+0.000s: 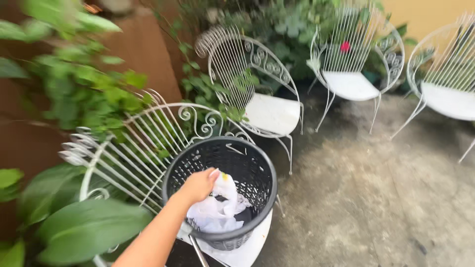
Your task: The person takes baby clothes one at a time from a laundry basket, opens the clips of green multi-clip hangers, and secures each garment to the hanger. They also slide a white garment onto a black hanger, then hang the loaded hangers on a line and adjust the hung clothes.
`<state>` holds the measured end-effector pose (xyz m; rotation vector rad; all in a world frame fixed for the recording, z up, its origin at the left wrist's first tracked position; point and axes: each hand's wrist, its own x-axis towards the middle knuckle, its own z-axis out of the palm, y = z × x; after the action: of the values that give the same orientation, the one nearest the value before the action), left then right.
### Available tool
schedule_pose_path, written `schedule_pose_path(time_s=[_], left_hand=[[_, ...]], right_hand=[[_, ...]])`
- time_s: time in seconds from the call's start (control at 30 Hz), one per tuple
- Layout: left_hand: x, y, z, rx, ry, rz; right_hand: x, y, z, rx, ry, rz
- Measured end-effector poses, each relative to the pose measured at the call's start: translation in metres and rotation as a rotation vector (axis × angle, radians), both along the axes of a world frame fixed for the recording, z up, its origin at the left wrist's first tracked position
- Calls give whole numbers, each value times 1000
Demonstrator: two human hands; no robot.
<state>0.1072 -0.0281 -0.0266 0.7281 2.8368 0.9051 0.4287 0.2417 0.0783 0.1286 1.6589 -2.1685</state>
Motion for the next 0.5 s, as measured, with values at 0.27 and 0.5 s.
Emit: schedule_pose_path(time_s=[0.27,0.5], left_hand=[[168,-23,260,347,229,-23],[351,-60,413,412,230,-59]], right_hand=[[120,-52,96,157,241,-184],[131,-137,210,784,917,-516]])
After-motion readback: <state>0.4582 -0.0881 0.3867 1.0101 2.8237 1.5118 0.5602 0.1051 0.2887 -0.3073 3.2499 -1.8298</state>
